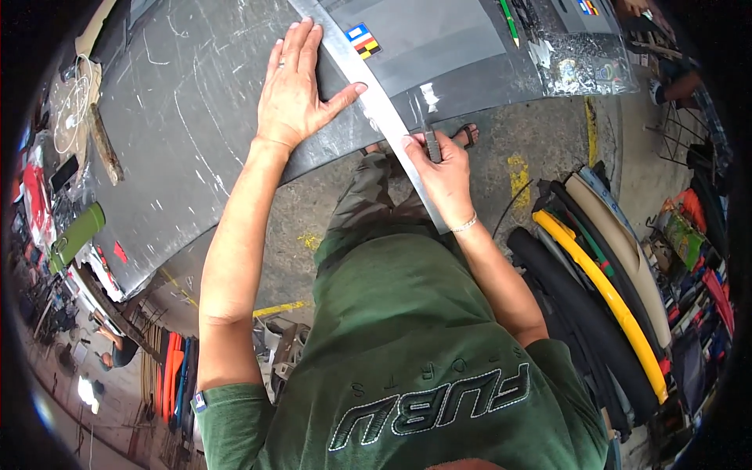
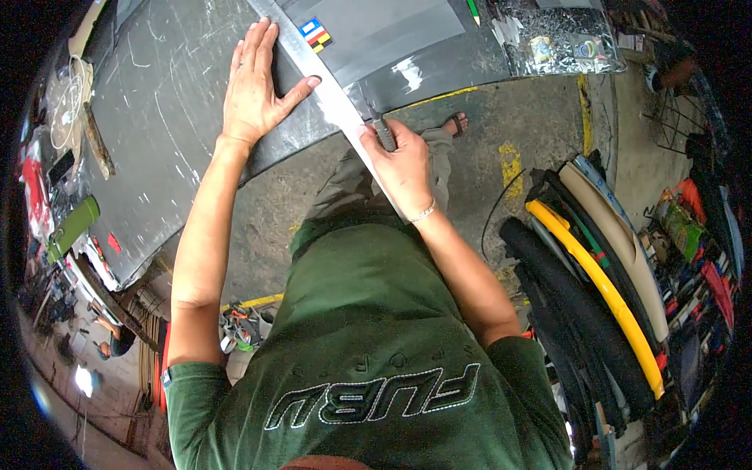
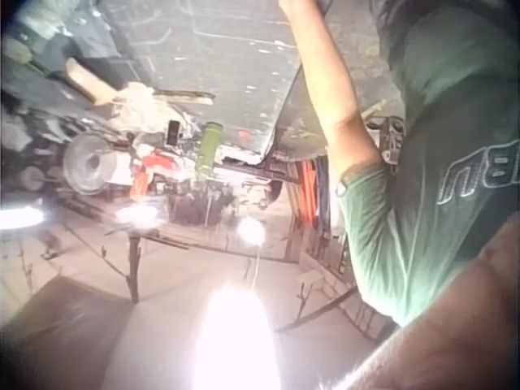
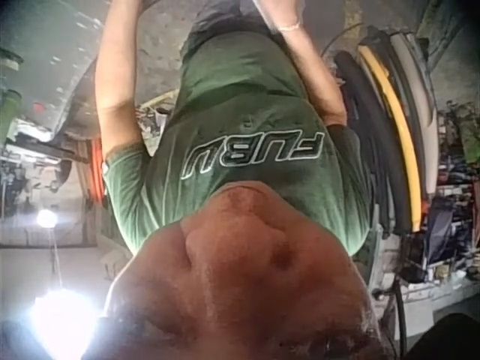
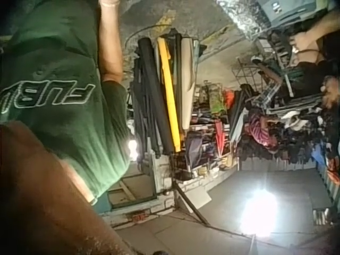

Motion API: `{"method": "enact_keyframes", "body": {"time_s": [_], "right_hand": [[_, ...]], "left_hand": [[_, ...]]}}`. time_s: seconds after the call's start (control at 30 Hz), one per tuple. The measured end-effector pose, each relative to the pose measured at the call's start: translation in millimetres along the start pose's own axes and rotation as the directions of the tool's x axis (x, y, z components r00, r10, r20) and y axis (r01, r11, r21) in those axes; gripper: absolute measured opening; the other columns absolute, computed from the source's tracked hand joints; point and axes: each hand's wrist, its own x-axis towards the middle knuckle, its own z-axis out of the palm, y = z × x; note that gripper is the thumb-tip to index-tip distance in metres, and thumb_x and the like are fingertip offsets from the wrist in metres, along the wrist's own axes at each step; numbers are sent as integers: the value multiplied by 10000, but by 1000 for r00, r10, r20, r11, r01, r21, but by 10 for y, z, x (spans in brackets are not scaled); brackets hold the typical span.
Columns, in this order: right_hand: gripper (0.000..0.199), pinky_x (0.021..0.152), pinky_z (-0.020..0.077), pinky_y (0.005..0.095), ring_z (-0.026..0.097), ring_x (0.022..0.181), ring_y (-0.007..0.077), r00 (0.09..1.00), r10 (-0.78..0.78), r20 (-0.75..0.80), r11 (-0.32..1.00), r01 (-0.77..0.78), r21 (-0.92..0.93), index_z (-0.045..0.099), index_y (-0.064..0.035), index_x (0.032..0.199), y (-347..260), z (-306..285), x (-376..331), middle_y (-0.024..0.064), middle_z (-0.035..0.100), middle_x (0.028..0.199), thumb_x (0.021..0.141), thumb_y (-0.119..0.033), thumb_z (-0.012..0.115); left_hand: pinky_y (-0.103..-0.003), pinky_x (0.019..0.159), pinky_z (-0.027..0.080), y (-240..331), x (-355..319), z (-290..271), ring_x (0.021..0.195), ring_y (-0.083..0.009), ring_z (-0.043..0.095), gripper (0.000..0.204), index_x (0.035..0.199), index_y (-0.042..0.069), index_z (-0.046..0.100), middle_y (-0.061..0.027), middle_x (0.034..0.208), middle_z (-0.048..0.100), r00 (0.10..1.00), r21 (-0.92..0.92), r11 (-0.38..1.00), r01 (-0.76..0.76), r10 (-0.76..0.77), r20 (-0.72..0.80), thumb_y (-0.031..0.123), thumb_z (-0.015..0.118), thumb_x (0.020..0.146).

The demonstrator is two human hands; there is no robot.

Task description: Cutting a piece of grey synthetic material using a utility knife and a metal ruler on a workbench.

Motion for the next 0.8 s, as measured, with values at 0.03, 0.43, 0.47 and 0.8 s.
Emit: {"method": "enact_keyframes", "body": {"time_s": [0.03, 0.43, 0.47, 0.8], "right_hand": [[246, 605, 432, 249, 503, 675, 33, 1000, 5, -1, 1000, -5, -2, 723, -16, 944, 17, 10, 9, -44, 612, 705, 950, -257, 772], [235, 607, 440, 250, 494, 667, 29, 999, -40, -21, 998, 41, 42, 719, -1, 946, 9, 73, 51, -50, 617, 712, 942, -228, 781], [235, 607, 440, 250, 494, 667, 29, 998, -54, -21, 997, 55, 48, 719, -1, 946, -4, 82, 75, -50, 617, 712, 942, -228, 781], [218, 592, 418, 232, 475, 662, 13, 1000, 4, -18, 997, -5, -72, 710, 8, 928, -79, 1, 47, -60, 605, 709, 927, -193, 793]], "left_hand": [[-511, 1255, 242, -2, 2, 3, 1517, -346, 333, 1017, 1518, -23, 410, -206, 1602, 394, 1000, 5, 1000, 2, -2, 1, 643, 744, 825], [-507, 1262, 222, -12, 5, -22, 1526, -356, 315, 1069, 1543, -7, 386, -218, 1622, 360, 1000, 12, 1000, -10, 10, 0, 676, 748, 804], [-511, 1255, 232, -30, 25, -23, 1519, -365, 325, 1082, 1532, -18, 397, -224, 1614, 368, 1000, 31, 999, -14, 14, -2, 708, 725, 800], [-513, 1254, 226, -8, 49, -18, 1510, -375, 328, 1050, 1508, -25, 425, -221, 1588, 392, 1000, -9, 1000, 26, -26, 12, 710, 705, 813]]}}
